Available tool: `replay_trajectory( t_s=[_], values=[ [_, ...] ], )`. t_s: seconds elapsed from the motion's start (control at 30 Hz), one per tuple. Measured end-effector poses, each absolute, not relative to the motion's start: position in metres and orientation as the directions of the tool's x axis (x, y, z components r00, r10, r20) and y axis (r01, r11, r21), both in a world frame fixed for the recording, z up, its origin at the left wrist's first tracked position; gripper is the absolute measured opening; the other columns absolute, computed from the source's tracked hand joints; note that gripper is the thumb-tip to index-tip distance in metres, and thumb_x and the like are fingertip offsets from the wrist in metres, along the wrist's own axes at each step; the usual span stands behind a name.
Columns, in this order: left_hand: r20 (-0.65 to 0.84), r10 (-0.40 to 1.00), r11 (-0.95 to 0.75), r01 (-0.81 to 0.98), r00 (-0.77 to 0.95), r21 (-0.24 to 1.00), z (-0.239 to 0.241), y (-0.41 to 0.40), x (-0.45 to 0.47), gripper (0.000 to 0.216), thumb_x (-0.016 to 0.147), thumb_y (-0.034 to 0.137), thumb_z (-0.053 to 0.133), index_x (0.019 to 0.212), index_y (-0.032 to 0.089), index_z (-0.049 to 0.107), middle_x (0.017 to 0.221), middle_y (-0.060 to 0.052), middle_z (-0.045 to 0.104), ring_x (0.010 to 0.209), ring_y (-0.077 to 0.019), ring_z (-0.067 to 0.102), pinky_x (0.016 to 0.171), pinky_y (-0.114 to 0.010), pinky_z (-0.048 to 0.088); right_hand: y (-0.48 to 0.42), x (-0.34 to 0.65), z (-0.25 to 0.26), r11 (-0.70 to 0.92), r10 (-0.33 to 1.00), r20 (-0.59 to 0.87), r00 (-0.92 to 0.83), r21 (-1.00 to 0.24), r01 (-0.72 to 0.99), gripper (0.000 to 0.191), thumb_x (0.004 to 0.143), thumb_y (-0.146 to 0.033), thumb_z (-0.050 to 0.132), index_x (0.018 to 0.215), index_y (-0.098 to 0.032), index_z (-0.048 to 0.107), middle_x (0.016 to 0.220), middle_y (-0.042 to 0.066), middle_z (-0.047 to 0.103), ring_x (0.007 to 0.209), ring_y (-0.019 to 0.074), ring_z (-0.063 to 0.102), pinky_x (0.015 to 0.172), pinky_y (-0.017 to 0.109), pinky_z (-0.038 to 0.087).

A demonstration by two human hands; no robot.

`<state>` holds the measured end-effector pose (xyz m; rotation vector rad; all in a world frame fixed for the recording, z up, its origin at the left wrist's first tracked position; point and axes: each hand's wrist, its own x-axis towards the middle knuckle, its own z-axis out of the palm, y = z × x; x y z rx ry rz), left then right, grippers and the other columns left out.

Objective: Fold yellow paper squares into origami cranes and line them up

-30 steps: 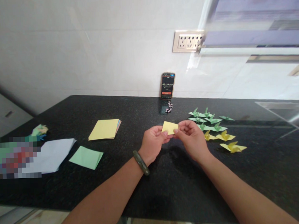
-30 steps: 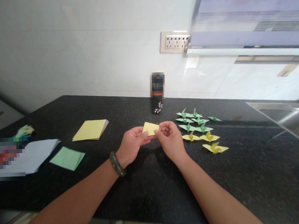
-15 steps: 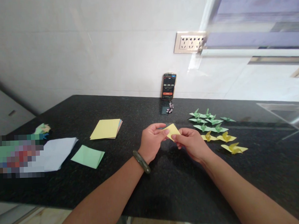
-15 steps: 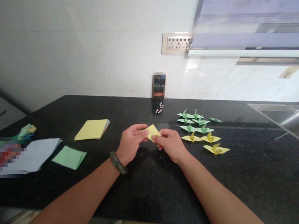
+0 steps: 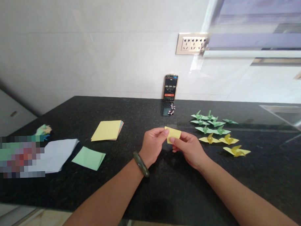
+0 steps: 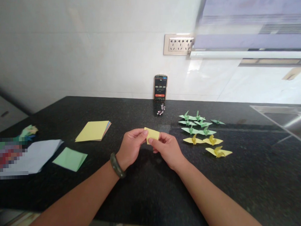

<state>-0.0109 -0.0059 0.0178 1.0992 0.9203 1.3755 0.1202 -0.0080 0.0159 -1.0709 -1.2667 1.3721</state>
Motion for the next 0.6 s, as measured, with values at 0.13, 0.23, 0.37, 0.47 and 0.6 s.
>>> replay_trajectory(
  t_s=[0.13, 0.23, 0.37, 0.47, 0.6],
  values=[
    [0.091, 0.995, -0.072, -0.337, 0.041, 0.939, 0.0188, -0.0062, -0.0104, 0.02, 0.07, 0.03, 0.066, 0.082, 0.014, 0.07, 0.072, -0.003, 0.066, 0.065, -0.0124, 0.057, 0.065, -0.026, 0.044, -0.0079, 0.1212, 0.0152, 0.025, 0.992, 0.029, -0.126, -0.999, -0.039, 0.022, 0.065, -0.036, 0.069, 0.063, -0.015, 0.063, 0.049, -0.002, 0.055, 0.045, 0.0088, 0.045, 0.047, 0.024, 0.037],
    [0.039, 0.996, 0.001, -0.466, 0.075, 0.885, 0.0174, -0.0048, -0.0093, 0.025, 0.067, 0.029, 0.068, 0.086, 0.014, 0.068, 0.077, -0.005, 0.067, 0.069, -0.0138, 0.059, 0.069, -0.029, 0.046, -0.008, 0.1212, 0.015, -0.005, 0.988, -0.001, -0.153, -1.0, -0.023, 0.025, 0.066, -0.038, 0.068, 0.061, -0.015, 0.06, 0.051, -0.001, 0.055, 0.045, 0.009, 0.044, 0.047, 0.024, 0.036],
    [0.001, 1.0, -0.001, -0.468, -0.001, 0.884, 0.0171, -0.0027, -0.0089, 0.02, 0.065, 0.029, 0.069, 0.075, 0.012, 0.067, 0.069, -0.004, 0.065, 0.064, -0.013, 0.058, 0.066, -0.029, 0.047, -0.0072, 0.1209, 0.0149, 0.121, 0.992, 0.118, -0.038, -0.988, 0.095, 0.025, 0.063, -0.036, 0.07, 0.068, -0.018, 0.055, 0.056, -0.003, 0.051, 0.05, 0.01, 0.045, 0.048, 0.024, 0.037],
    [-0.003, 0.999, -0.016, -0.432, -0.044, 0.902, 0.0174, -0.0022, -0.0088, 0.019, 0.065, 0.029, 0.068, 0.074, 0.011, 0.067, 0.068, -0.004, 0.065, 0.061, -0.0125, 0.057, 0.064, -0.028, 0.046, -0.0068, 0.1216, 0.0152, 0.255, 0.96, 0.273, 0.065, -0.945, 0.202, 0.028, 0.059, -0.032, 0.073, 0.076, -0.019, 0.054, 0.064, -0.003, 0.051, 0.055, 0.011, 0.046, 0.051, 0.023, 0.038],
    [-0.034, 0.999, 0.023, -0.427, -0.018, 0.904, 0.0178, -0.0036, -0.0082, 0.02, 0.066, 0.03, 0.068, 0.072, 0.011, 0.065, 0.063, -0.002, 0.063, 0.056, -0.0113, 0.056, 0.059, -0.027, 0.046, -0.0074, 0.1229, 0.0139, 0.275, 0.958, 0.287, 0.006, -0.925, 0.262, 0.018, 0.068, -0.034, 0.065, 0.069, -0.018, 0.058, 0.062, -0.001, 0.054, 0.054, 0.0113, 0.046, 0.051, 0.024, 0.038]
  ],
)
